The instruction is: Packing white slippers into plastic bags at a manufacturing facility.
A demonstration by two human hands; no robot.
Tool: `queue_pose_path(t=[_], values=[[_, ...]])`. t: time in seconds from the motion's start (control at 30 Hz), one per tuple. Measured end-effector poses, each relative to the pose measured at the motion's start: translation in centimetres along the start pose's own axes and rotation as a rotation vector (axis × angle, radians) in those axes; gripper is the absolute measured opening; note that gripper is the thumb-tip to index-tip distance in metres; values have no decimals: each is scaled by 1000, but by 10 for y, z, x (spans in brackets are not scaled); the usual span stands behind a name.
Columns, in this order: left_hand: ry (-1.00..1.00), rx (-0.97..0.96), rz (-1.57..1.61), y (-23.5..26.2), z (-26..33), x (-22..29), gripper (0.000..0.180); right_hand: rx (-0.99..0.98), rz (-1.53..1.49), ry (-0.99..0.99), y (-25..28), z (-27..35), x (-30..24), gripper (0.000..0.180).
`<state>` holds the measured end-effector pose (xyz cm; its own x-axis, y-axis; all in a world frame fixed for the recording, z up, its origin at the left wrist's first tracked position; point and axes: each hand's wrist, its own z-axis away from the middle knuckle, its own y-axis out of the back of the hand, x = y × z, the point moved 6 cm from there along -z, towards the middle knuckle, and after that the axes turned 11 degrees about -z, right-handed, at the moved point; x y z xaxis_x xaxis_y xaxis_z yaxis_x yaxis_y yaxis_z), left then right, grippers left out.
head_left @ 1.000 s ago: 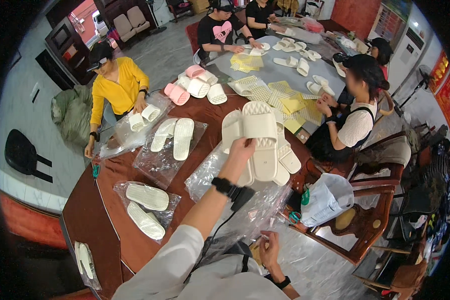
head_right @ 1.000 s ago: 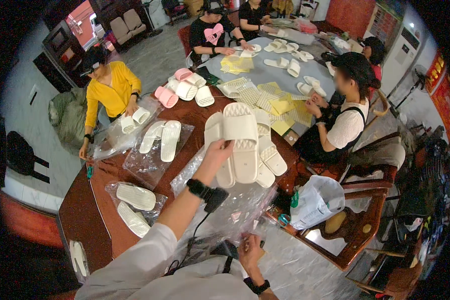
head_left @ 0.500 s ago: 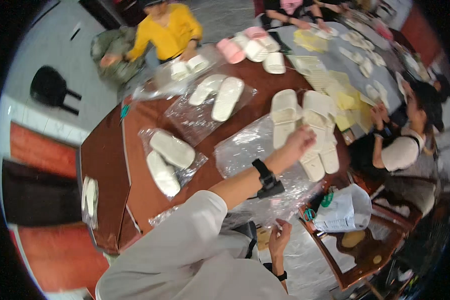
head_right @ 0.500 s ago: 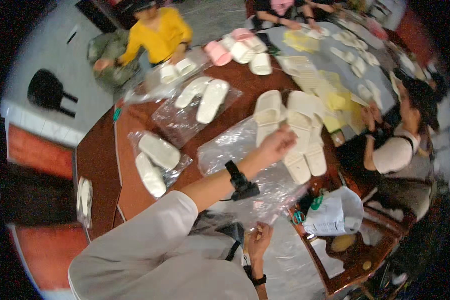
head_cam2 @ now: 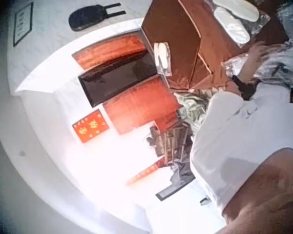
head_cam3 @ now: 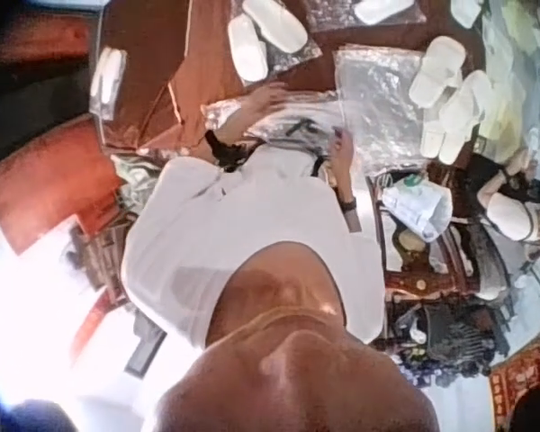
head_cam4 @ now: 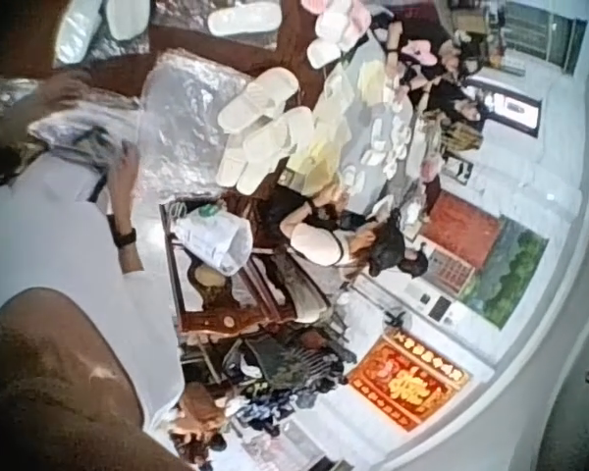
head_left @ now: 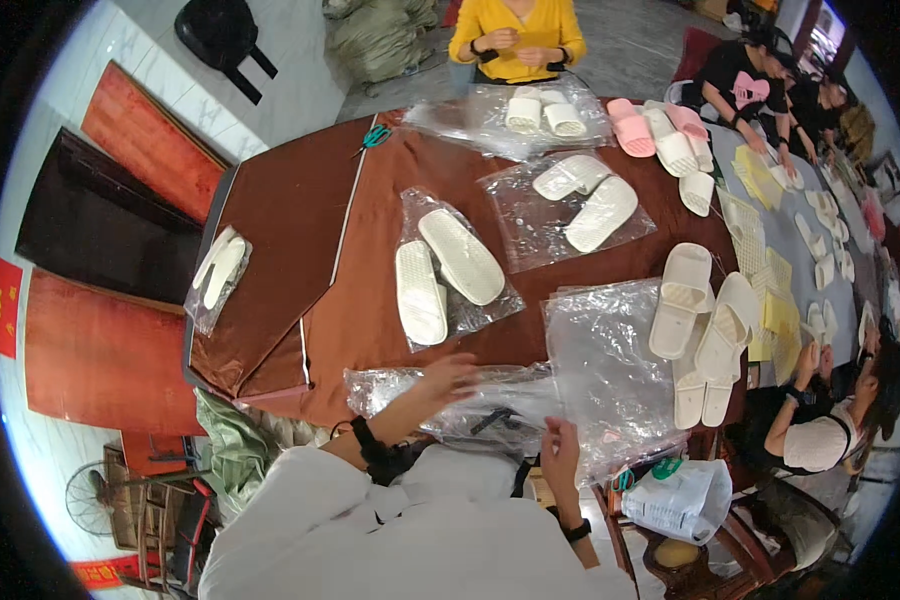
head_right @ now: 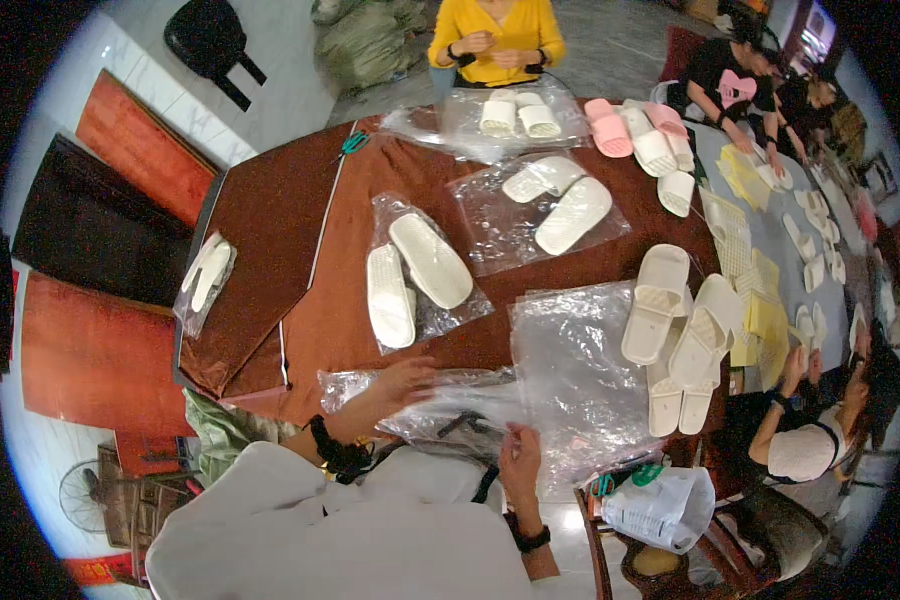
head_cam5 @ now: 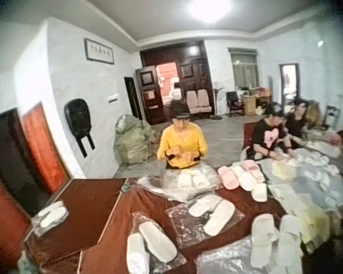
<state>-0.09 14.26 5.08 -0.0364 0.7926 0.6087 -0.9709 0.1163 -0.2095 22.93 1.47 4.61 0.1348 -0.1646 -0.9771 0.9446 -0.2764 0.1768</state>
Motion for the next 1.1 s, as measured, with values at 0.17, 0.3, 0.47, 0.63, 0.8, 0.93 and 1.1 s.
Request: queue_pose_path(t=[0.17,0.3,0.47,0.63,0.8,0.93,1.1], values=[[-149,307,79,137,-57,-13,13,-187,-323,-230,-71,-52,8,25],[-62,242,15,177,-108,-29,16,-171,-585,-491,-144,-113,37,36],[137,-15,83,165,-125,-57,10,-86,-863,-731,-188,-158,47,32],[12,172,154,132,-82,-32,17,24,-854,-659,-176,-178,60,17],[-207,145,-80,121,1,40,20,49,-708,-481,-155,-167,-11,13],[-507,101,-127,101,79,118,24,-6,-658,-196,-122,-146,-105,11],[-628,-50,-98,61,138,182,24,1,-558,33,-76,-113,-206,11]])
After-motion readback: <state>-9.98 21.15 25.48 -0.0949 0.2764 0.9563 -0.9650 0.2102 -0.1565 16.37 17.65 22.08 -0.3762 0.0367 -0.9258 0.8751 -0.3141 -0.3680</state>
